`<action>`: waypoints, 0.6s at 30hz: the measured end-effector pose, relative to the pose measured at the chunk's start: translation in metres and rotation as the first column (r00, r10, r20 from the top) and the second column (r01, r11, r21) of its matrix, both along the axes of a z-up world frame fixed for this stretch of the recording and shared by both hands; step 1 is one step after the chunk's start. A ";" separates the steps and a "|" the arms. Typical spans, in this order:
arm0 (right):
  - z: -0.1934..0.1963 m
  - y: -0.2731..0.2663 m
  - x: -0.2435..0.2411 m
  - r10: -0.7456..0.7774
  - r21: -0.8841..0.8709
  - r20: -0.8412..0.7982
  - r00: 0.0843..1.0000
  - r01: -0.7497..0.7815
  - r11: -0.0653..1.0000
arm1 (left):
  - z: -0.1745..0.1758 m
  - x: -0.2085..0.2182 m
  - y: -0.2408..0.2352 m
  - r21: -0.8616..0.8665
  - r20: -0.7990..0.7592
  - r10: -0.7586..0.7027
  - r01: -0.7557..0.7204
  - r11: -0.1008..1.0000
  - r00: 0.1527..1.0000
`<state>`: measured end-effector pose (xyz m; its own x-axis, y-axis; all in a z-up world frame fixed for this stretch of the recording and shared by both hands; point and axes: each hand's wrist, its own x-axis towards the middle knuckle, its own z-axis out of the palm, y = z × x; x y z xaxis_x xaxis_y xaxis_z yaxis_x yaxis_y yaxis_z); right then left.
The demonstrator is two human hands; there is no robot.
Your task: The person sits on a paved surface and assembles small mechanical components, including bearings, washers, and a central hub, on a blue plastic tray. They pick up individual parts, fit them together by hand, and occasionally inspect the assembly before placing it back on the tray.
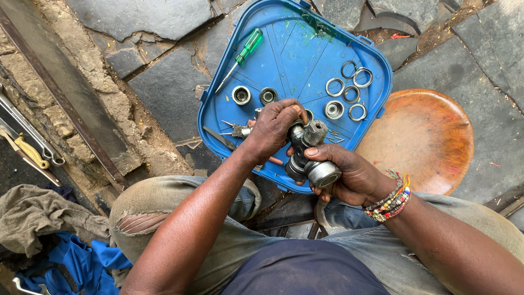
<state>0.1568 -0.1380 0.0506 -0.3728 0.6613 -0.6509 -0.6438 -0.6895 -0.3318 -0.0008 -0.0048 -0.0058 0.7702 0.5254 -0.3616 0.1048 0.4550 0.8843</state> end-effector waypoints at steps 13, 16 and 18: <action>0.015 0.007 0.000 0.011 -0.018 0.004 1.000 -0.011 1.000 | -0.003 0.001 0.004 0.009 -0.004 0.009 -0.009 1.000 1.000; 0.017 0.008 0.001 0.011 -0.010 -0.013 1.000 -0.011 1.000 | -0.003 0.002 0.004 -0.040 -0.035 0.027 -0.028 0.999 0.999; 0.015 0.007 0.001 0.016 -0.007 -0.035 0.999 -0.016 1.000 | -0.002 0.002 0.004 -0.107 -0.072 0.041 -0.049 0.993 0.997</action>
<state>0.1579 -0.1314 0.0657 -0.4054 0.6506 -0.6422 -0.6439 -0.7019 -0.3045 0.0008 -0.0011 -0.0078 0.7175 0.5137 -0.4705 0.1416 0.5538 0.8205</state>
